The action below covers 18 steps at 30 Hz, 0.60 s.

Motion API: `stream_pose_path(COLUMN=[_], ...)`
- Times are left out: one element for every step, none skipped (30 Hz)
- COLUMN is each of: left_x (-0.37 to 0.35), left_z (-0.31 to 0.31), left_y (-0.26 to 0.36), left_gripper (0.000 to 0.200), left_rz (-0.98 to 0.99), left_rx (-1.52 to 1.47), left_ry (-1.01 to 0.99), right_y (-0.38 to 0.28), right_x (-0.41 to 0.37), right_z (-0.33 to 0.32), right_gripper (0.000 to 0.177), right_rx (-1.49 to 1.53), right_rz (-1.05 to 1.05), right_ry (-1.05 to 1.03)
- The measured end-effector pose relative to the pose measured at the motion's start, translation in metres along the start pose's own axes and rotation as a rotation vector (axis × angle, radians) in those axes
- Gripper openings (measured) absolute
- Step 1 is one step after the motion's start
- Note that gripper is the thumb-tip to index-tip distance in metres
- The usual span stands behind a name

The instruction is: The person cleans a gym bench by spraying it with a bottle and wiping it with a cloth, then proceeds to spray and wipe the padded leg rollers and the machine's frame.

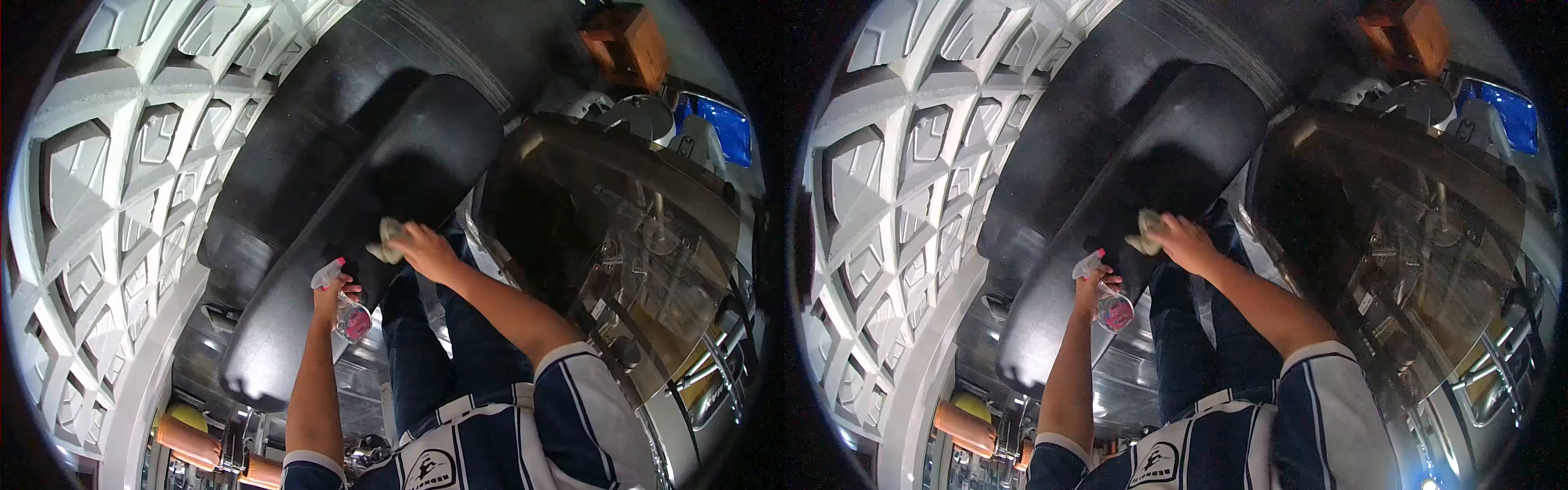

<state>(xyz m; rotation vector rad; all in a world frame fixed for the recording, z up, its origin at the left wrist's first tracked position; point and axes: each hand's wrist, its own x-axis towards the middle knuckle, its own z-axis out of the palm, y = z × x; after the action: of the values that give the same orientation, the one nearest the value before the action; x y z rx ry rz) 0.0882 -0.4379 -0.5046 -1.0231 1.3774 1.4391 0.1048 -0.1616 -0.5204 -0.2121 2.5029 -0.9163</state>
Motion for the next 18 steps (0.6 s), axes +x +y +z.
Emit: stream_pose_path(left_x=[-0.001, 0.001, 0.003, 0.005, 0.002, -0.003, -0.005, -0.002, 0.001, 0.003, 0.002, 0.001, 0.000, 0.000, -0.001, -0.002, -0.001, 0.002], left_z=[0.000, -0.001, -0.003, -0.005, -0.005, -0.002, 0.001, 0.001, -0.005, -0.007, -0.006, -0.004, -0.003, -0.002, -0.002, -0.002, -0.004, -0.006], left_y=[0.000, -0.001, -0.003, -0.006, -0.005, 0.000, 0.002, 0.000, -0.003, -0.004, -0.004, -0.002, -0.002, -0.001, -0.001, -0.001, -0.003, -0.006], left_gripper=[0.028, 0.028, 0.028, 0.028, 0.028, 0.027, 0.027, 0.027, 0.030, 0.035, 0.035, 0.030, 0.027, 0.027, 0.028, 0.029, 0.029, 0.029], left_rz=[0.010, 0.009, 0.006, 0.002, 0.000, 0.028, 0.057, 0.056, 0.008, -0.039, -0.033, -0.001, 0.028, 0.032, 0.045, 0.058, 0.060, 0.038], left_rx=[-0.007, -0.010, 0.002, 0.015, 0.015, -0.008, -0.032, -0.034, -0.026, -0.016, -0.015, -0.003, 0.008, 0.008, 0.008, 0.008, 0.008, 0.013], left_ry=[-0.001, 0.000, -0.009, -0.018, -0.019, -0.017, -0.018, -0.026, -0.028, -0.029, -0.035, -0.033, -0.029, -0.031, -0.027, -0.022, -0.022, -0.030], right_y=[0.013, 0.030, 0.043, 0.050, 0.058, 0.076, 0.095, 0.115, 0.133, 0.147, 0.158, 0.164, 0.168, 0.167, 0.157, 0.145, 0.133, 0.115], right_x=[-0.015, -0.031, -0.044, -0.046, -0.041, -0.045, -0.048, -0.045, -0.039, -0.032, -0.024, -0.012, 0.001, 0.011, 0.024, 0.035, 0.044, 0.051], right_z=[0.010, 0.021, 0.024, -0.004, -0.040, -0.053, -0.066, -0.080, -0.093, -0.105, -0.115, -0.122, -0.126, -0.127, -0.124, -0.118, -0.112, -0.102], right_gripper=[0.038, 0.037, 0.036, 0.034, 0.033, 0.032, 0.031, 0.032, 0.032, 0.034, 0.035, 0.035, 0.037, 0.038, 0.035, 0.035, 0.035, 0.036], right_rx=[0.000, 0.104, 0.209, 0.313, 0.416, 0.152, -0.115, -0.102, -0.089, -0.087, -0.084, -0.086, -0.089, -0.092, -0.080, -0.080, -0.082, -0.028], right_rz=[-0.002, 0.099, 0.201, 0.392, 0.582, 0.476, 0.364, 0.476, 0.588, 0.638, 0.686, 0.685, 0.670, 0.655, 0.656, 0.661, 0.668, 0.608], right_ry=[-0.003, -0.052, -0.100, -0.157, -0.211, -0.050, 0.108, 0.191, 0.278, 0.358, 0.441, 0.449, 0.478, 0.505, 0.525, 0.532, 0.539, 0.542])
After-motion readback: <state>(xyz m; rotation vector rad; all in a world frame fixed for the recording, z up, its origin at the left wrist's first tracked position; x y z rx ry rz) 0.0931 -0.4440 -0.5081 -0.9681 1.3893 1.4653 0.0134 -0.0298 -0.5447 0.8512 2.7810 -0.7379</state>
